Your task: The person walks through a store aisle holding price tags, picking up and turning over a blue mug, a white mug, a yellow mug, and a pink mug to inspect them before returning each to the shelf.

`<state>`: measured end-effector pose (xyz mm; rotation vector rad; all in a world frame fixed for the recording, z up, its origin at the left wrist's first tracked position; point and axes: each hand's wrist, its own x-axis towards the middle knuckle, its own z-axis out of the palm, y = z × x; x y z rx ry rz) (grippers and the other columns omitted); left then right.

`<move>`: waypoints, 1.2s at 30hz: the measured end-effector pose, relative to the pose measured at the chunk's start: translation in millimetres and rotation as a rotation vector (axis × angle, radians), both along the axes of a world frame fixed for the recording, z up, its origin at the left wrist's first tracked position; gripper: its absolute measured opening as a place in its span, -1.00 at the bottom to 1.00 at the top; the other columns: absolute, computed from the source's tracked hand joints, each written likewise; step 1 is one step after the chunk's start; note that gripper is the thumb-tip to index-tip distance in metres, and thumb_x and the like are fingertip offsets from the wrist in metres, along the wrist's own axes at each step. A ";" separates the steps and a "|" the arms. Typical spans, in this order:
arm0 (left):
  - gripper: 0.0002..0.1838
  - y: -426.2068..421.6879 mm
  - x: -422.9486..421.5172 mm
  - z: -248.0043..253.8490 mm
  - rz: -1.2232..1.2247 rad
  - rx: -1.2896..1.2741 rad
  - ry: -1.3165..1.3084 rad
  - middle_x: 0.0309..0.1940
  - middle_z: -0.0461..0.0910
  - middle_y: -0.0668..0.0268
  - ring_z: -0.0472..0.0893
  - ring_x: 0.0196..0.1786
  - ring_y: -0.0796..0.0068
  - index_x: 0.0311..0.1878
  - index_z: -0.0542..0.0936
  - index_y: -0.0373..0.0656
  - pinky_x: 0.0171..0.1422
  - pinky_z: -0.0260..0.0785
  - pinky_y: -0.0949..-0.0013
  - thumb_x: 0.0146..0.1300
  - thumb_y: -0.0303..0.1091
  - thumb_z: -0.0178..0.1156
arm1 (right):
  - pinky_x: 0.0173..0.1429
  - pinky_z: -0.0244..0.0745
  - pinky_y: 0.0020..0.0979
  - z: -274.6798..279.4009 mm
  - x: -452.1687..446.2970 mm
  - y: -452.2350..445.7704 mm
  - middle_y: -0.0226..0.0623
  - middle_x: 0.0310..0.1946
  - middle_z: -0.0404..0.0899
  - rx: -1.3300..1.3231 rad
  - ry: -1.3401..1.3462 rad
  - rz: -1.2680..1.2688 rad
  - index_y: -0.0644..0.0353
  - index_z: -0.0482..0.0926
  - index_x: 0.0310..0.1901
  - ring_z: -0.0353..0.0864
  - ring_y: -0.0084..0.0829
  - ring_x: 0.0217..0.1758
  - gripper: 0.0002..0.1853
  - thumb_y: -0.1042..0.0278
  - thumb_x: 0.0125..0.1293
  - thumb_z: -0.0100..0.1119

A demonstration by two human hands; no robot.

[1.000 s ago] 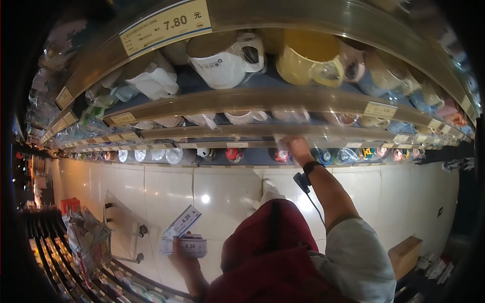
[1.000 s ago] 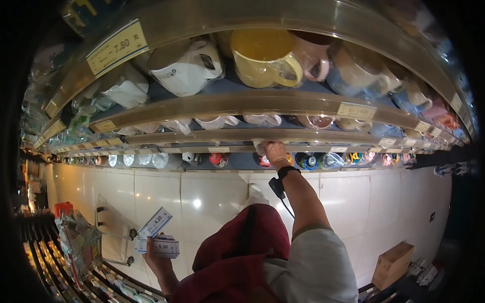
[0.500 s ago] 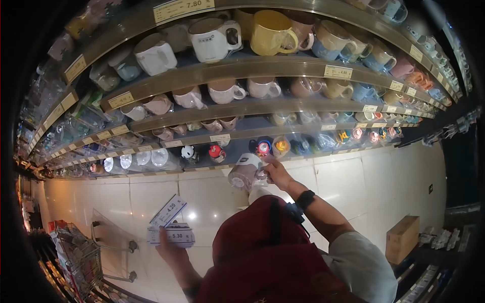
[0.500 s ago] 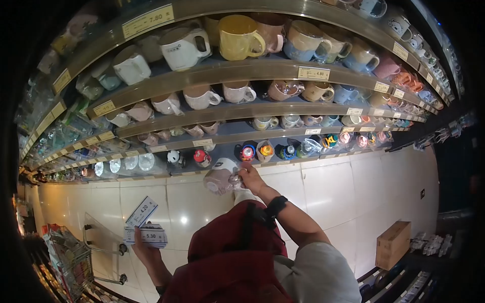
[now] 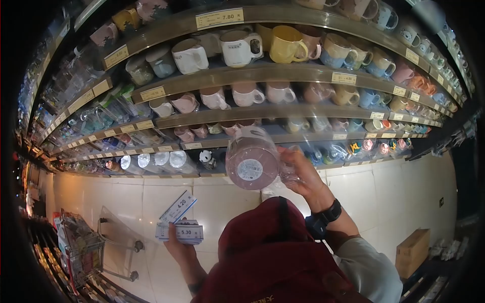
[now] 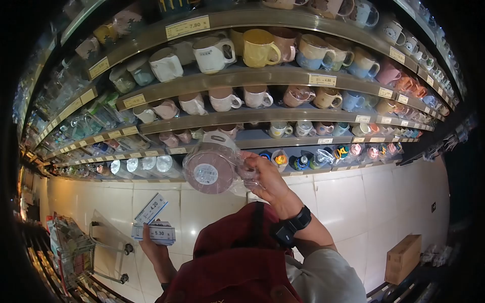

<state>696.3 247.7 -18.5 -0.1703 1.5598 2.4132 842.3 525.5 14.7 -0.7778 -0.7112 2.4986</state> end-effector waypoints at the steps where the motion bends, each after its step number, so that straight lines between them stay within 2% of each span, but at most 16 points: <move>1: -0.65 -2.5 0.7 -0.4 0.014 0.005 0.010 -0.22 0.45 0.07 0.53 -0.24 0.32 -0.01 0.26 -0.41 -0.24 0.48 0.35 0.18 -0.43 -0.04 | -0.51 0.32 -0.63 2.7 1.4 -0.3 -0.48 -0.44 0.40 0.016 0.033 0.026 0.22 0.37 -0.05 0.38 -0.65 -0.51 -0.68 0.38 0.13 -0.14; 3: -0.66 -8.1 0.5 -0.3 0.020 0.009 0.025 -0.22 0.45 0.07 0.53 -0.24 0.32 -0.01 0.26 -0.42 -0.25 0.48 0.35 0.18 -0.43 -0.04 | -0.52 0.31 -0.63 13.1 1.5 -5.6 -0.48 -0.44 0.40 0.032 0.072 0.044 0.22 0.37 -0.05 0.38 -0.65 -0.52 -0.68 0.39 0.12 -0.14; 6: -0.66 -11.2 3.0 -3.8 0.046 -0.007 0.027 -0.25 0.45 0.07 0.53 -0.25 0.33 -0.02 0.27 -0.42 -0.24 0.47 0.35 0.18 -0.41 -0.05 | -0.56 0.29 -0.64 33.0 1.9 -18.2 -0.45 -0.46 0.41 0.065 0.012 -0.073 0.21 0.37 -0.08 0.36 -0.65 -0.55 -0.69 0.39 0.11 -0.11; 9: -0.67 -13.2 3.3 -1.7 -0.004 -0.030 0.001 -0.27 0.48 0.09 0.53 -0.22 0.30 -0.02 0.30 -0.39 -0.19 0.46 0.32 0.19 -0.39 -0.04 | -0.57 0.28 -0.64 19.0 1.5 -16.2 -0.44 -0.48 0.40 0.092 -0.010 0.027 0.19 0.38 -0.08 0.38 -0.63 -0.55 -0.70 0.40 0.11 -0.10; 11: -0.66 -14.0 4.2 0.2 -0.002 -0.024 0.010 -0.30 0.48 0.10 0.54 -0.22 0.30 -0.03 0.30 -0.39 -0.20 0.46 0.32 0.19 -0.37 -0.02 | -0.56 0.30 -0.64 10.4 -5.4 -16.6 -0.42 -0.48 0.42 0.007 0.129 0.116 0.17 0.40 -0.08 0.42 -0.61 -0.51 -0.70 0.40 0.10 -0.09; 13: -0.66 -15.5 2.6 -4.3 -0.004 -0.008 0.013 -0.29 0.48 0.10 0.54 -0.23 0.30 -0.03 0.30 -0.39 -0.21 0.46 0.32 0.19 -0.37 -0.02 | -0.49 0.36 -0.61 9.9 0.0 -18.5 -0.41 -0.47 0.43 0.009 0.094 0.103 0.17 0.40 -0.09 0.45 -0.59 -0.47 -0.71 0.41 0.11 -0.11; 16: -0.65 -11.0 2.6 -0.1 0.005 -0.002 0.037 -0.29 0.47 0.09 0.54 -0.24 0.31 -0.03 0.29 -0.40 -0.23 0.46 0.33 0.19 -0.37 -0.03 | -0.32 0.42 -0.53 9.0 3.5 -14.6 -0.37 -0.41 0.46 -0.047 0.205 0.067 0.21 0.41 -0.11 0.47 -0.53 -0.38 -0.73 0.42 0.13 -0.13; 19: -0.65 -11.1 3.0 1.4 -0.006 0.013 0.059 -0.26 0.46 0.08 0.53 -0.24 0.33 -0.02 0.27 -0.40 -0.24 0.46 0.35 0.19 -0.38 -0.04 | -0.29 0.42 -0.54 29.8 7.1 -18.9 -0.36 -0.37 0.47 -0.021 0.079 -0.007 0.23 0.41 -0.11 0.48 -0.51 -0.38 -0.72 0.41 0.13 -0.15; 23: -0.65 -9.9 4.1 2.2 0.005 0.015 0.042 -0.24 0.45 0.06 0.53 -0.24 0.32 -0.01 0.26 -0.40 -0.23 0.46 0.35 0.18 -0.40 -0.04 | -0.25 0.39 -0.57 31.4 8.8 -16.7 -0.37 -0.35 0.47 -0.028 0.199 0.050 0.23 0.40 -0.09 0.46 -0.53 -0.35 -0.70 0.40 0.13 -0.15; 30: -0.64 -15.6 5.3 -3.4 0.013 0.026 0.027 -0.22 0.44 0.04 0.53 -0.23 0.29 0.01 0.24 -0.42 -0.24 0.48 0.31 0.19 -0.41 -0.04 | -0.23 0.34 -0.59 43.6 11.7 -22.1 -0.40 -0.33 0.44 0.017 0.123 0.012 0.23 0.41 -0.10 0.41 -0.59 -0.34 -0.70 0.39 0.12 -0.14; 36: -0.64 -13.8 11.0 -0.7 0.014 0.019 0.032 -0.22 0.44 0.04 0.53 -0.23 0.28 0.01 0.24 -0.42 -0.25 0.48 0.32 0.19 -0.42 -0.05 | -0.30 0.33 -0.61 45.0 16.5 -21.6 -0.43 -0.41 0.42 -0.028 0.105 0.001 0.21 0.41 -0.10 0.38 -0.61 -0.40 -0.71 0.38 0.12 -0.13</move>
